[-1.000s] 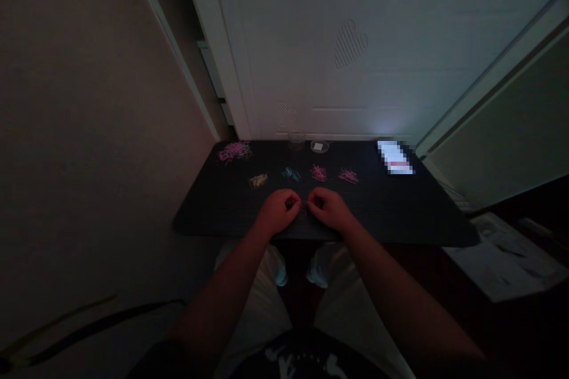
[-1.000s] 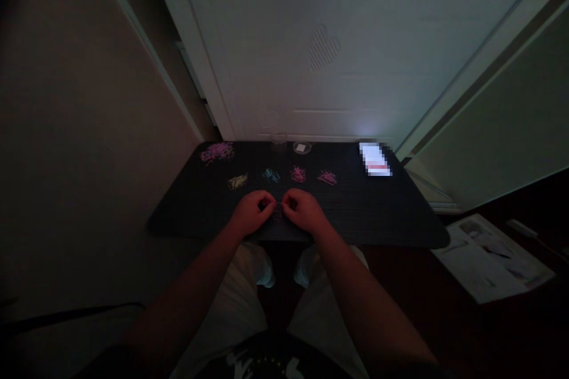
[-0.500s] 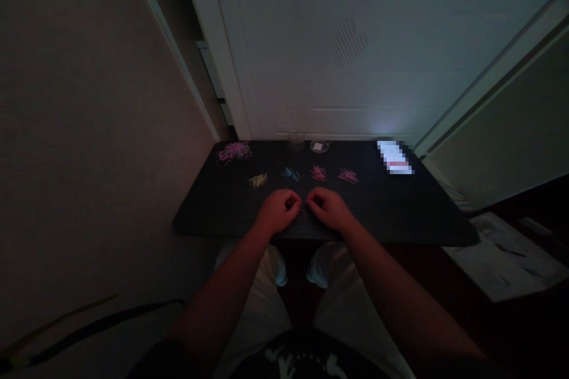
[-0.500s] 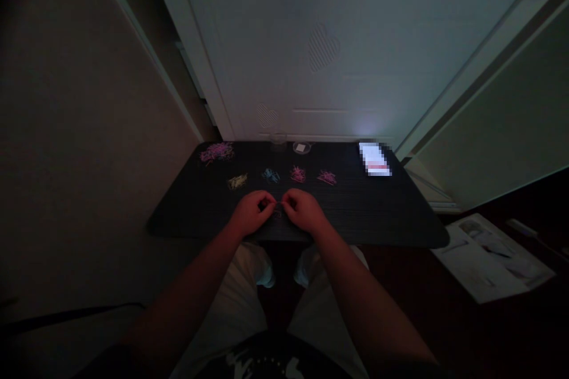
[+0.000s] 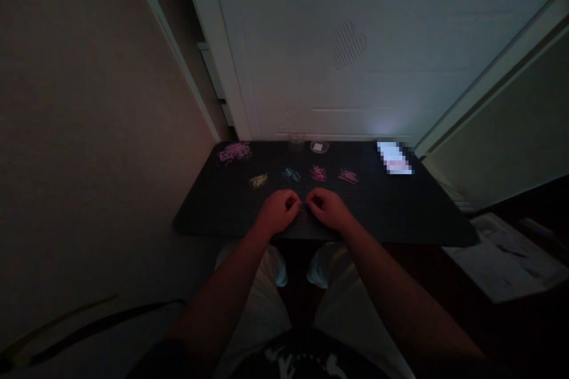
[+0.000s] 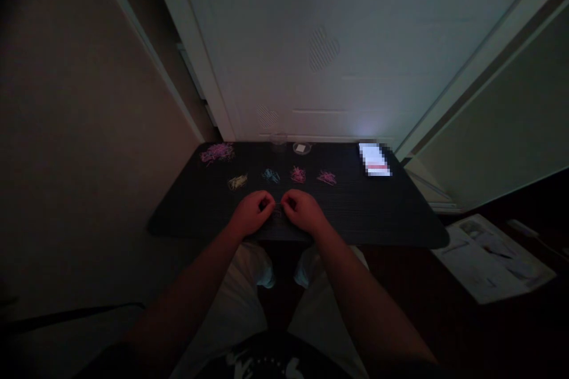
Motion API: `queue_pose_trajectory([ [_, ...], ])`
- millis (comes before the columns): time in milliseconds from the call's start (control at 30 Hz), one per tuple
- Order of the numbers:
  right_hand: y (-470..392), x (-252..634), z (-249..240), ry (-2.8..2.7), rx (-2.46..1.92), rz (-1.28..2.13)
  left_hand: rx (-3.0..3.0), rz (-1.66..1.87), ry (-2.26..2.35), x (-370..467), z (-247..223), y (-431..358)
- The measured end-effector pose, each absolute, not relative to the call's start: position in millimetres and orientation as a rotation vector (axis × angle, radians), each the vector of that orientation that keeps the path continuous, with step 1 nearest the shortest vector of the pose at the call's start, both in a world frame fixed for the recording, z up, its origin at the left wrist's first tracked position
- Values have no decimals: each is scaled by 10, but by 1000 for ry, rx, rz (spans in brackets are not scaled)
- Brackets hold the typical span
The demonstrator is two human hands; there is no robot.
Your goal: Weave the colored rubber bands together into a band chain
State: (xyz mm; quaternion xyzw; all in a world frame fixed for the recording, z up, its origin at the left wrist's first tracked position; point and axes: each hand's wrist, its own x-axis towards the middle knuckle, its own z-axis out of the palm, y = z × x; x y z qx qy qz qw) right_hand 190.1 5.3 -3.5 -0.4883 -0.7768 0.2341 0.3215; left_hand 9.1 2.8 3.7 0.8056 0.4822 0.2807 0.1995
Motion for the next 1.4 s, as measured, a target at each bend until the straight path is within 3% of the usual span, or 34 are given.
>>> queue_pose_trajectory([
  [1400, 27, 1908, -21, -2042, -1218, 626, 2240, 785, 1354, 108, 76, 11],
])
